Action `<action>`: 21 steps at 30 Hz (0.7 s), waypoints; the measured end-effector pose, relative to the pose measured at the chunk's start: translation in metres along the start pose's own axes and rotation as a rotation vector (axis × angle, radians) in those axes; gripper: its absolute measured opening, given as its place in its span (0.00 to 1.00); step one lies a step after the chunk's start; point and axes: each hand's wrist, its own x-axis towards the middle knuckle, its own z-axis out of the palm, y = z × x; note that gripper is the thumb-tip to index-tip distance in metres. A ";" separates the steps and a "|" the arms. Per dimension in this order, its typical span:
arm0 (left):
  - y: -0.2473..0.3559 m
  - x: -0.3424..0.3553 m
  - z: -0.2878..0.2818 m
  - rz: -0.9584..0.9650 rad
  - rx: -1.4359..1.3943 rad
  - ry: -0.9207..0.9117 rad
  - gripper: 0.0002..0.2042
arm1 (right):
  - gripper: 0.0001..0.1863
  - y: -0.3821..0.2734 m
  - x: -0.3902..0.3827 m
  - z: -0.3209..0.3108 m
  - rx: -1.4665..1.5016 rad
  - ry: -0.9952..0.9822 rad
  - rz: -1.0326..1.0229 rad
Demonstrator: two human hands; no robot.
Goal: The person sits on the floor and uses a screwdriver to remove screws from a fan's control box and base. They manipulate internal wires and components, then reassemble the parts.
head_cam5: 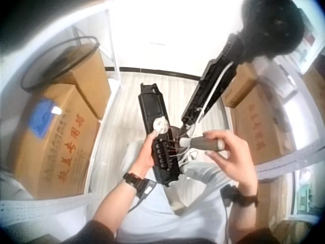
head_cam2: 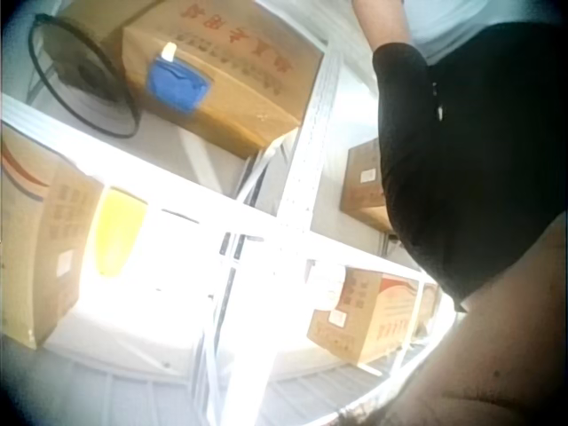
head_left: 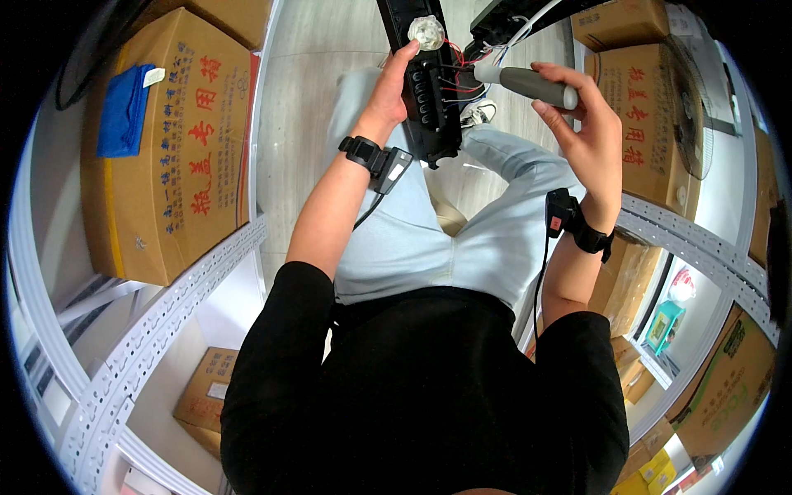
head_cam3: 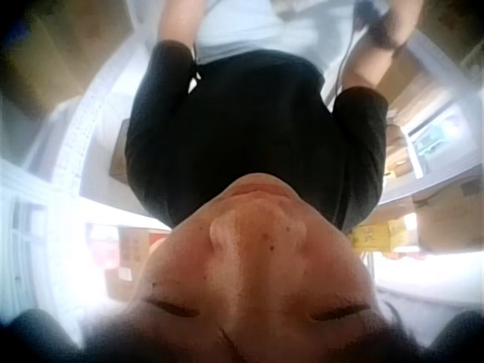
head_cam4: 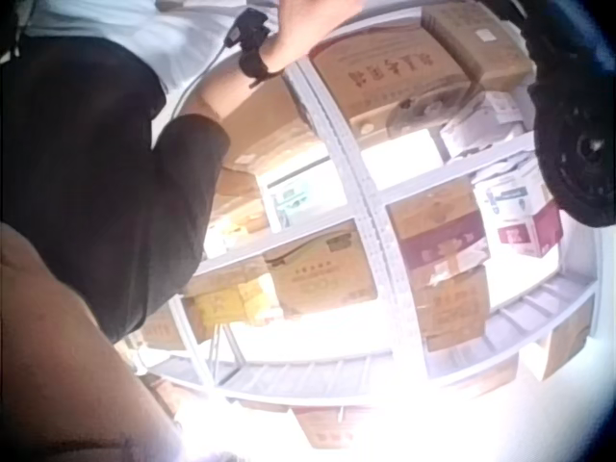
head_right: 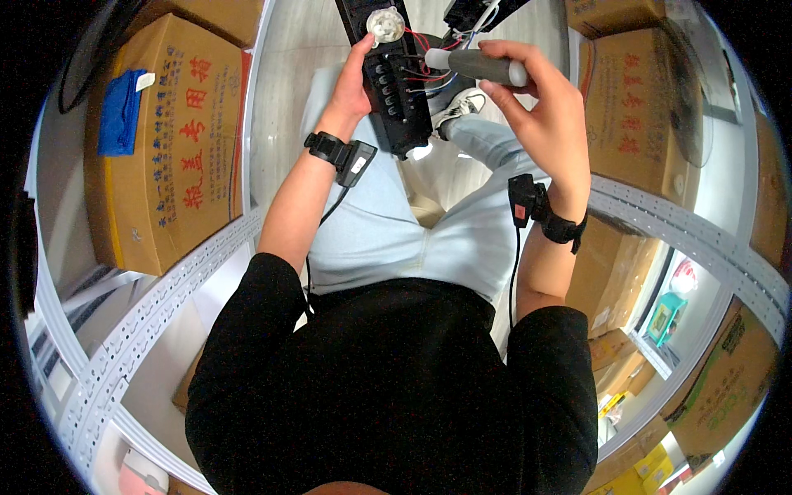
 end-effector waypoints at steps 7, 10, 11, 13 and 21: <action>0.003 -0.004 0.003 0.056 0.046 0.035 0.22 | 0.20 0.012 0.002 0.006 0.135 0.030 -0.053; -0.004 0.005 -0.007 0.104 0.117 0.041 0.27 | 0.21 0.020 -0.003 0.002 0.296 0.142 -0.083; -0.005 0.006 -0.004 0.091 0.101 0.040 0.28 | 0.21 0.022 -0.005 -0.004 0.349 0.193 -0.094; -0.005 0.005 0.002 0.114 0.087 -0.011 0.30 | 0.21 0.035 -0.013 -0.016 0.473 0.350 -0.008; 0.007 -0.010 0.024 0.209 0.028 -0.033 0.39 | 0.12 0.127 -0.006 0.010 1.114 0.735 0.086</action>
